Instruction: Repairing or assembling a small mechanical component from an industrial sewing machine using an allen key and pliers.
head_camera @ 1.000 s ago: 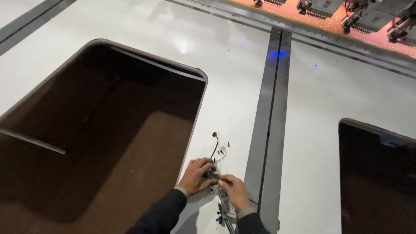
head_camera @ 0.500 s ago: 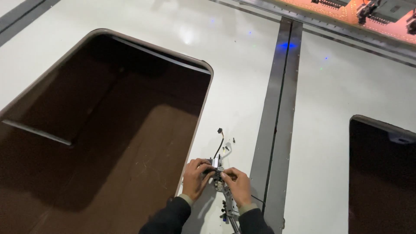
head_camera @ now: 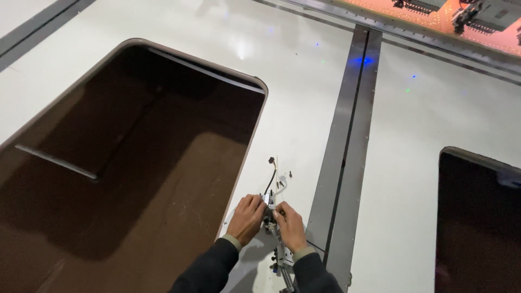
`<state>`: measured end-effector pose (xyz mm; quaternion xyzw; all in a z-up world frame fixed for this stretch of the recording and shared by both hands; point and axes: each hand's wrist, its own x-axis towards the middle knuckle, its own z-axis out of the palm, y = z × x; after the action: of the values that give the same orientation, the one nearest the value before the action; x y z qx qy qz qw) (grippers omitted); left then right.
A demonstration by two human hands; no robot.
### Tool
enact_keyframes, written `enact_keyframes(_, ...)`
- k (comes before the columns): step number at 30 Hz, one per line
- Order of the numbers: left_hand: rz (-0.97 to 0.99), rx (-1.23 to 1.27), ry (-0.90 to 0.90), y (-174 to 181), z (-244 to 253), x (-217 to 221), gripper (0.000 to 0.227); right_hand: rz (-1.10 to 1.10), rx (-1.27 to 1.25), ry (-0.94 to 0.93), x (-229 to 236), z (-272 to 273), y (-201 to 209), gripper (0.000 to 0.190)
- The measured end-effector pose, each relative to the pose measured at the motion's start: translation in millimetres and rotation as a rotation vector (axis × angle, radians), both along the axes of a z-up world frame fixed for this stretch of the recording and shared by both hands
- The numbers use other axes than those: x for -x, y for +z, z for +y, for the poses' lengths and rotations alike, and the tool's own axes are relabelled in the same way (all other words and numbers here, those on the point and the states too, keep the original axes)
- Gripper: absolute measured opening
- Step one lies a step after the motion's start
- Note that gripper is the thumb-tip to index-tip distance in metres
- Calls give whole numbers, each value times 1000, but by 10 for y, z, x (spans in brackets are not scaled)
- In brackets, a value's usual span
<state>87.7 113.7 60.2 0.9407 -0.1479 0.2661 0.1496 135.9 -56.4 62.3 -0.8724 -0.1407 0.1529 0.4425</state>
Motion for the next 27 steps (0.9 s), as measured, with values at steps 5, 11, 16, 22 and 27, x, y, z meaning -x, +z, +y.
enact_keyframes(5, 8, -269, -47, 51, 78, -34, 5, -42, -10, 9, -26, 7, -132, 11)
enact_keyframes(11, 108, -31, -119, -60, 194, -88, 10, 74, -68, 6, -25, -34, -73, 9)
enact_keyframes(16, 308, 393, -19, 52, 183, 18, 39, 175, -202, -117, 126, -151, 324, 25)
enact_keyframes(22, 293, 385, 27, 2, 20, -57, 33, 105, -238, -44, 141, -253, 126, 29)
enact_keyframes(27, 286, 385, 108, -42, -46, 2, 31, 156, -88, -83, 247, -258, 351, 31)
